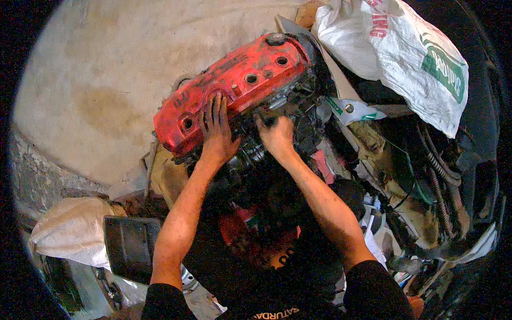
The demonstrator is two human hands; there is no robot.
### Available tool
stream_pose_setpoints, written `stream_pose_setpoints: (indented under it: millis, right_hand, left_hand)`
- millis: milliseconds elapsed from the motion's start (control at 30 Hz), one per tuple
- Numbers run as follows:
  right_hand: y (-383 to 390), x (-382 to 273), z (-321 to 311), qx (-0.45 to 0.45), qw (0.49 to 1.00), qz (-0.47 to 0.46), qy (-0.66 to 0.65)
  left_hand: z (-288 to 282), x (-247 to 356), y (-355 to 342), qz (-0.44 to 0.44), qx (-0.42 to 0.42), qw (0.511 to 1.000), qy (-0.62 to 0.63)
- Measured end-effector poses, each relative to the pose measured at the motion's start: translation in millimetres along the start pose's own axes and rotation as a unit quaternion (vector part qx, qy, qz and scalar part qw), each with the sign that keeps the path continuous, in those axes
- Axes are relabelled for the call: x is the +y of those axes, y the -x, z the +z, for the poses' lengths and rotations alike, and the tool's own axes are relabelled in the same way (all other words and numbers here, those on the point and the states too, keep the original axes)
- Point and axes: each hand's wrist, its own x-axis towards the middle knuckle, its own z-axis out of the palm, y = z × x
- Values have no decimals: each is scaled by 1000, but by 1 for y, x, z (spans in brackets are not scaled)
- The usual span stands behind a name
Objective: The person removes various components from an engine block by hand, including pulling out a cylindrical part and handling smaller engine pieces.
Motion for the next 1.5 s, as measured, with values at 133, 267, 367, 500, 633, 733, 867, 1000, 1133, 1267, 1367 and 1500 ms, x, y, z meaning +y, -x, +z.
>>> stream_pose_setpoints:
  millis: [133,267,367,500,633,733,867,1000,1133,1267,1367,1500]
  right_hand:
    - [19,42,13,122,973,-128,150]
    - [8,14,8,-31,998,-15,43]
    - [12,-12,2,35,997,-51,41]
    - [9,-1,25,74,971,-119,193]
    - [-2,-16,-5,2,1000,12,-25]
    - [4,-15,8,164,979,-62,109]
    - [7,15,21,153,980,-111,67]
    - [6,-14,9,100,994,44,-12]
    - [11,5,34,205,967,-92,119]
    - [5,-24,10,55,993,108,-16]
    - [8,-10,24,226,974,-19,-11]
    - [3,-22,17,45,996,64,52]
  left_hand:
    - [11,31,5,-15,2,999,46]
    - [-5,14,13,-12,3,999,36]
    - [-11,6,9,-10,-3,1000,15]
    - [1,5,3,39,61,997,23]
    - [-14,3,12,26,26,999,3]
    - [-5,1,7,25,19,999,9]
    - [3,10,4,49,67,996,21]
    - [-4,-3,10,9,38,999,20]
    - [-3,15,2,-10,28,999,34]
    - [0,-3,15,-13,23,1000,-9]
    - [1,6,4,8,25,1000,-15]
    - [-8,4,8,26,32,999,13]
